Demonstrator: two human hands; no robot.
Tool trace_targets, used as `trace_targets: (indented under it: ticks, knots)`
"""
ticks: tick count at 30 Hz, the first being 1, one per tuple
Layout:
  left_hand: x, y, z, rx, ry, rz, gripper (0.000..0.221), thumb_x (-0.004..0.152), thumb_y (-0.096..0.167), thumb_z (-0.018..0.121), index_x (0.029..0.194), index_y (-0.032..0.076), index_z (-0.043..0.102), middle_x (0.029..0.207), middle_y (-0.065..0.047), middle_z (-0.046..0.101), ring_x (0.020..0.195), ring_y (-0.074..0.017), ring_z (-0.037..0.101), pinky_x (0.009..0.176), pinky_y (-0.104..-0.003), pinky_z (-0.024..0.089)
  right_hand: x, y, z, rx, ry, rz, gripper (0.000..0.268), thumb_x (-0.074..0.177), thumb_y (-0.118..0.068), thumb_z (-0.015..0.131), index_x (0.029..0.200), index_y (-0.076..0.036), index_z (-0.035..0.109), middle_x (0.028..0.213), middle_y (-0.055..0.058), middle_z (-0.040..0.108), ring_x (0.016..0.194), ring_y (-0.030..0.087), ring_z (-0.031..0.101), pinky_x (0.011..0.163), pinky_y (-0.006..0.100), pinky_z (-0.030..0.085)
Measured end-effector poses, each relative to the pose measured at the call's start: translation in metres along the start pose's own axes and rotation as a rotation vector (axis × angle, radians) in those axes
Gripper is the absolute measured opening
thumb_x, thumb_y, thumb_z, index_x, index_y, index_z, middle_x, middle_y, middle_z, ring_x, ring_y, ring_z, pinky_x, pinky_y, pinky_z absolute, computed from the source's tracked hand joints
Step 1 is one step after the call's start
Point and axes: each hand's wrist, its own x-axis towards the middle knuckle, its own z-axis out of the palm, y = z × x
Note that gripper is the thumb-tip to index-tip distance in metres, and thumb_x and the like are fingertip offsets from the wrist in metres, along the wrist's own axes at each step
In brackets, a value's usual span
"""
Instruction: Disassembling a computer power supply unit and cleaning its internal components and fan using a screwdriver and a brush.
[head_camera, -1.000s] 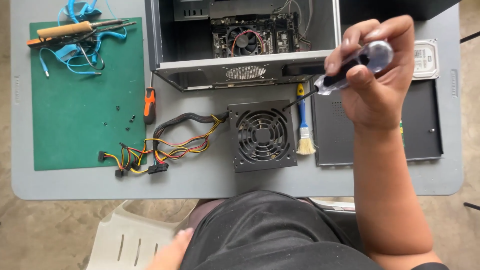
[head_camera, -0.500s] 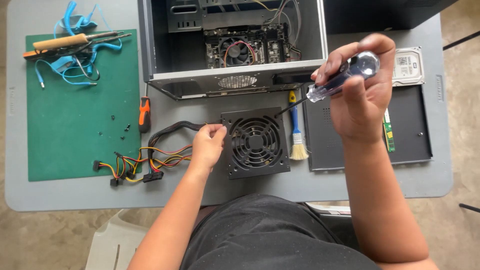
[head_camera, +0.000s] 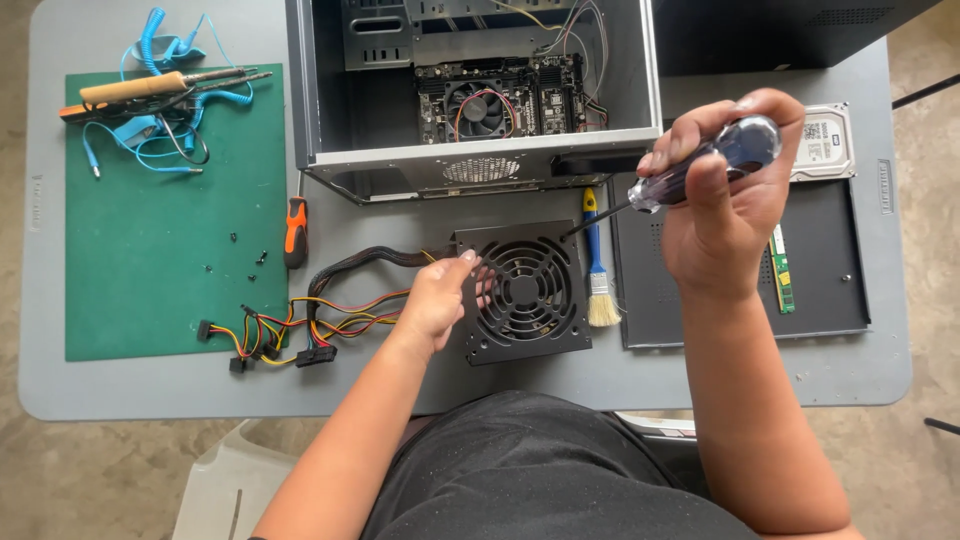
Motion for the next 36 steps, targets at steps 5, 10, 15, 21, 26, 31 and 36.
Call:
trace_targets:
  ticks: [5,10,15,21,26,31,36]
  knots:
    - [0.011,-0.025,0.020,-0.058,0.074,0.152,0.023,0.107,0.029,0.042,0.103,0.007,0.048,0.097,-0.018,0.074,0.076,-0.0225,0.071,0.057,-0.032,0.055,0.000,-0.004,0.001,-0.009,-0.036,0.001,0.040,0.102,-0.038,0.068,0.122,-0.014,0.043,0.111,0.011,0.051,0.099,0.023,0.057,0.096,0.038,0.058]
    - [0.009,-0.029,0.030,-0.102,0.194,0.234,0.040,0.105,0.038,0.045,0.096,0.001,0.058,0.068,-0.015,0.063,0.052,-0.0217,0.065,0.041,-0.029,0.050,-0.003,-0.002,0.009,0.043,-0.067,0.062,0.048,0.106,-0.045,0.060,0.132,-0.007,0.053,0.112,0.010,0.055,0.108,0.018,0.057,0.104,0.036,0.056]
    - [0.008,-0.027,0.026,-0.090,0.202,0.246,0.045,0.103,0.042,0.046,0.096,0.000,0.061,0.069,-0.014,0.064,0.052,-0.0227,0.065,0.040,-0.028,0.048,0.005,0.002,0.007,0.029,-0.098,-0.059,0.046,0.099,-0.044,0.070,0.119,-0.021,0.035,0.088,0.013,0.049,0.076,0.023,0.051,0.076,0.034,0.050]
    - [0.010,-0.030,0.026,-0.109,0.207,0.246,0.044,0.103,0.042,0.046,0.096,0.001,0.060,0.068,-0.014,0.062,0.051,-0.0228,0.064,0.040,-0.028,0.048,0.017,-0.012,-0.003,0.081,-0.175,0.129,0.054,0.101,-0.056,0.062,0.119,-0.006,0.055,0.105,0.011,0.058,0.099,0.021,0.060,0.100,0.038,0.060]
    - [0.006,-0.029,0.032,-0.099,0.195,0.224,0.044,0.104,0.042,0.044,0.097,0.002,0.059,0.070,-0.013,0.062,0.052,-0.0210,0.063,0.043,-0.029,0.049,0.016,0.000,-0.006,0.156,-0.170,0.057,0.053,0.096,-0.061,0.065,0.114,-0.016,0.044,0.081,0.007,0.051,0.073,0.018,0.051,0.075,0.031,0.048]
    - [-0.006,-0.022,0.038,-0.069,0.185,0.232,0.043,0.104,0.043,0.038,0.100,0.004,0.056,0.074,-0.011,0.060,0.054,-0.0193,0.062,0.044,-0.029,0.049,0.018,-0.004,-0.014,0.146,-0.163,0.029,0.048,0.096,-0.053,0.074,0.112,-0.012,0.056,0.116,0.006,0.052,0.095,0.018,0.062,0.094,0.033,0.061]
    - [-0.018,-0.009,0.038,0.125,0.154,0.223,0.026,0.104,0.031,0.042,0.102,0.007,0.050,0.084,-0.010,0.059,0.061,-0.0169,0.064,0.050,-0.028,0.052,0.017,-0.005,-0.012,0.226,0.036,0.164,0.062,0.092,-0.066,0.058,0.121,-0.012,0.057,0.087,0.008,0.052,0.079,0.020,0.054,0.083,0.035,0.051]
